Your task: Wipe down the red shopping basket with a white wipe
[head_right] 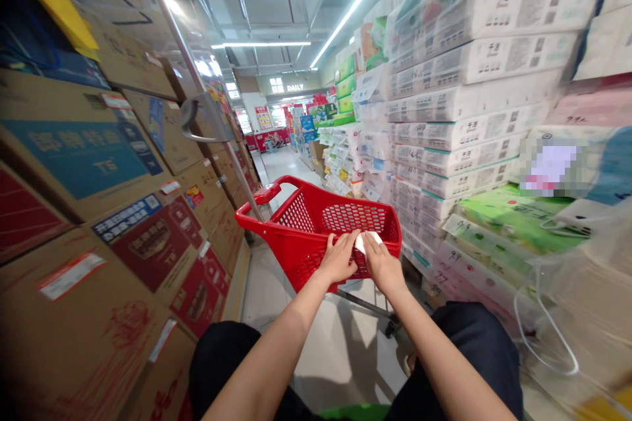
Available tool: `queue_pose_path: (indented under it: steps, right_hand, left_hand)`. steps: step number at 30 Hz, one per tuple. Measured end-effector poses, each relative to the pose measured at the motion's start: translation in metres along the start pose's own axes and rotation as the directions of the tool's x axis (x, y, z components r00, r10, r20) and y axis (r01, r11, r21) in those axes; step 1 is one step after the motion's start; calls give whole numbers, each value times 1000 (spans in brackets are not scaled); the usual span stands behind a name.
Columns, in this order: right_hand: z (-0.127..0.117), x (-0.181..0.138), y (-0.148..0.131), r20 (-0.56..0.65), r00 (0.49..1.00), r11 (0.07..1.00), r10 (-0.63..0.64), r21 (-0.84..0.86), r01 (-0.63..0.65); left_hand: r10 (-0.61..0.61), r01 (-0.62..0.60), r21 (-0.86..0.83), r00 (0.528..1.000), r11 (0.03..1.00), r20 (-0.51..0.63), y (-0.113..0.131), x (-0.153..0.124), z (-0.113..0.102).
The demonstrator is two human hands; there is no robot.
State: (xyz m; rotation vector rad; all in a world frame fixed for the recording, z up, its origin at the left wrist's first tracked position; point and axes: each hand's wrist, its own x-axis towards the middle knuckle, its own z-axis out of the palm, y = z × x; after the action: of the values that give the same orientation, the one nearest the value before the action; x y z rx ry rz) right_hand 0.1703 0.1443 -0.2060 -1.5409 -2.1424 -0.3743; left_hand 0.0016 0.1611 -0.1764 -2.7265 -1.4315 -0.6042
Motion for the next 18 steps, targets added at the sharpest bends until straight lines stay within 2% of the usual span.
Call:
queue_pose_path:
  steps: [5,7,10,12,15,18]
  right_hand:
    - [-4,-21,43,-27,995,996,94,-3,-94]
    - [-5,-26,54,-13,991,991,130,-10,-131]
    - [-4,-25,62,1,984,984,178,-15,-178]
    - [-1,-18,58,2,976,976,217,-31,-217]
    - [2,-2,33,19,969,966,248,-76,-246]
    - [2,15,-3,52,987,986,152,-76,-148]
  left_hand:
    - [62,-63,66,998,996,18,-2,-2,-8]
    - [73,-71,110,997,991,-10,-7,-6,-15]
    - [-10,30,199,995,980,-103,-18,-15,-24]
    - [-82,112,230,987,967,-137,-23,-18,-25]
    - [-126,157,229,981,961,-146,-24,-17,-21]
    - [-138,173,221,977,960,-162,-20,-12,-15]
